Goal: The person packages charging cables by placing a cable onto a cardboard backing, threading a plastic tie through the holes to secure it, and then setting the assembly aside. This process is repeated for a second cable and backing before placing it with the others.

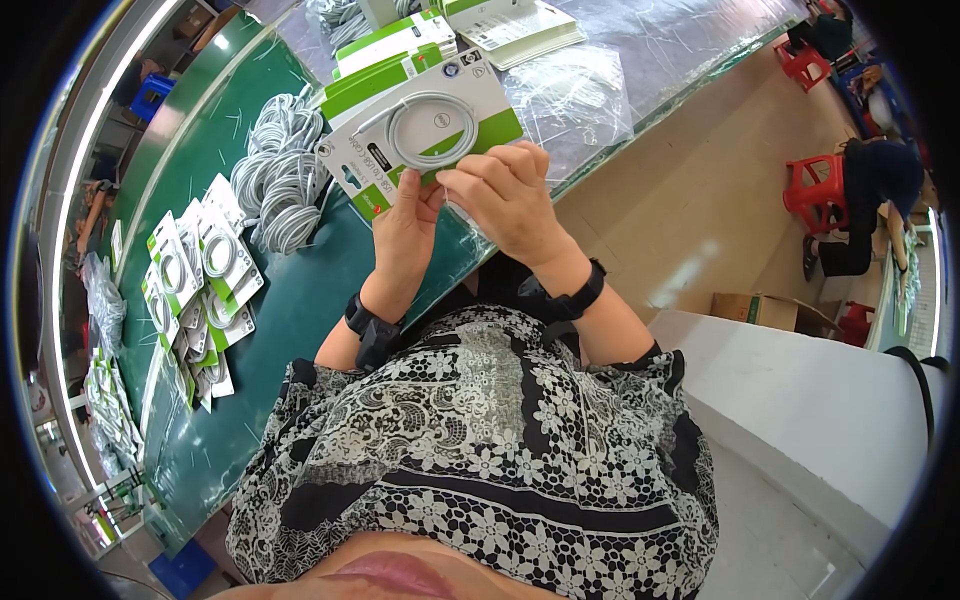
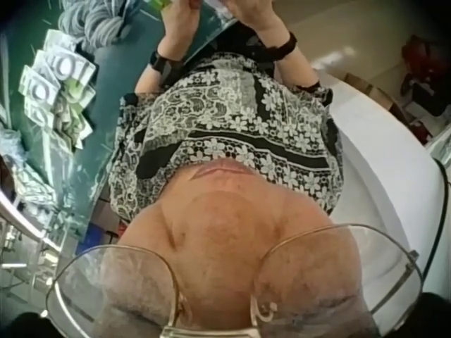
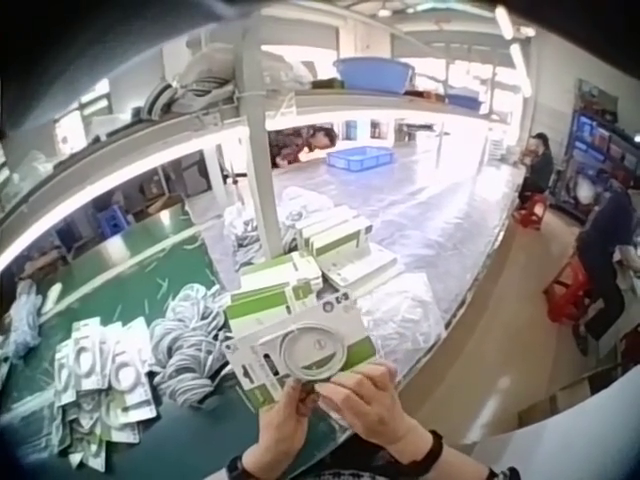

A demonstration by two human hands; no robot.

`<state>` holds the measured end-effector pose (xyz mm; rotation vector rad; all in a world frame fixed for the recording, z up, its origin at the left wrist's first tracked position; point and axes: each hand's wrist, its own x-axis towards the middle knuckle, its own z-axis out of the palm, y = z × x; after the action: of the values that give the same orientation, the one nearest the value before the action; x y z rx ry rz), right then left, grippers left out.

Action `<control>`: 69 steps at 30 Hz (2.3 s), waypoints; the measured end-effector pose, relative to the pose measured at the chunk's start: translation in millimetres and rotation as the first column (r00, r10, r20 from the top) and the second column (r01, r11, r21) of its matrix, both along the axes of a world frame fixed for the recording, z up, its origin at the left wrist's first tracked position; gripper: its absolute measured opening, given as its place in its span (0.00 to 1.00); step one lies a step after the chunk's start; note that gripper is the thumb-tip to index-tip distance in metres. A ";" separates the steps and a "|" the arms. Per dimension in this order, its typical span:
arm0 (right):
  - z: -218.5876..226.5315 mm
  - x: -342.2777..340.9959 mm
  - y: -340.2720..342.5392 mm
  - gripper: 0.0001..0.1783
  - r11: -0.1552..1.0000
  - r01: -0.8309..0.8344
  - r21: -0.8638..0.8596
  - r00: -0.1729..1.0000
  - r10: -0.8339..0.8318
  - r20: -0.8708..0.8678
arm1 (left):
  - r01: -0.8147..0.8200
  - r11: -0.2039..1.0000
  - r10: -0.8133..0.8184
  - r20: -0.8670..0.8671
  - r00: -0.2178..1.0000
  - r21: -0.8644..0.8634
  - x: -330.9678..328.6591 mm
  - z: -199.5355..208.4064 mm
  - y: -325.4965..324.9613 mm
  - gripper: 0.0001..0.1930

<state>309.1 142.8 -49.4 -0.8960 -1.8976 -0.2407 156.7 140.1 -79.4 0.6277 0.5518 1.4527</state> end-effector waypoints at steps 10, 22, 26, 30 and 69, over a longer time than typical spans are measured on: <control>14.7 -9.5 2.1 0.13 0.986 -0.133 -0.101 0.954 0.099 -0.284 | -0.144 0.876 0.361 -0.427 0.829 0.460 -16.9 21.7 -12.5 0.14; 24.1 -29.1 -13.8 0.11 0.987 -0.142 -0.072 0.935 0.110 -0.337 | 0.107 0.461 0.669 -0.424 0.611 0.881 -46.3 80.6 -12.6 0.21; 19.2 -32.1 -15.9 0.11 0.981 -0.171 -0.097 0.921 0.124 -0.371 | 0.120 0.477 0.688 -0.455 0.566 0.870 -51.0 82.1 -15.4 0.21; -1.7 -30.0 -16.9 0.10 0.939 -0.258 -0.229 0.863 0.116 -0.492 | 0.132 0.461 0.693 -0.449 0.564 0.877 -52.5 80.4 -12.4 0.21; -8.8 -66.1 -37.1 0.22 0.140 -0.956 0.258 -0.292 -0.351 -0.890 | 0.149 0.450 0.675 -0.445 0.589 0.880 -53.4 75.3 -7.3 0.23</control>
<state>243.1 105.7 -58.2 -0.2088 -0.3502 1.9120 103.3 132.8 -4.1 2.1986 0.5541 1.7346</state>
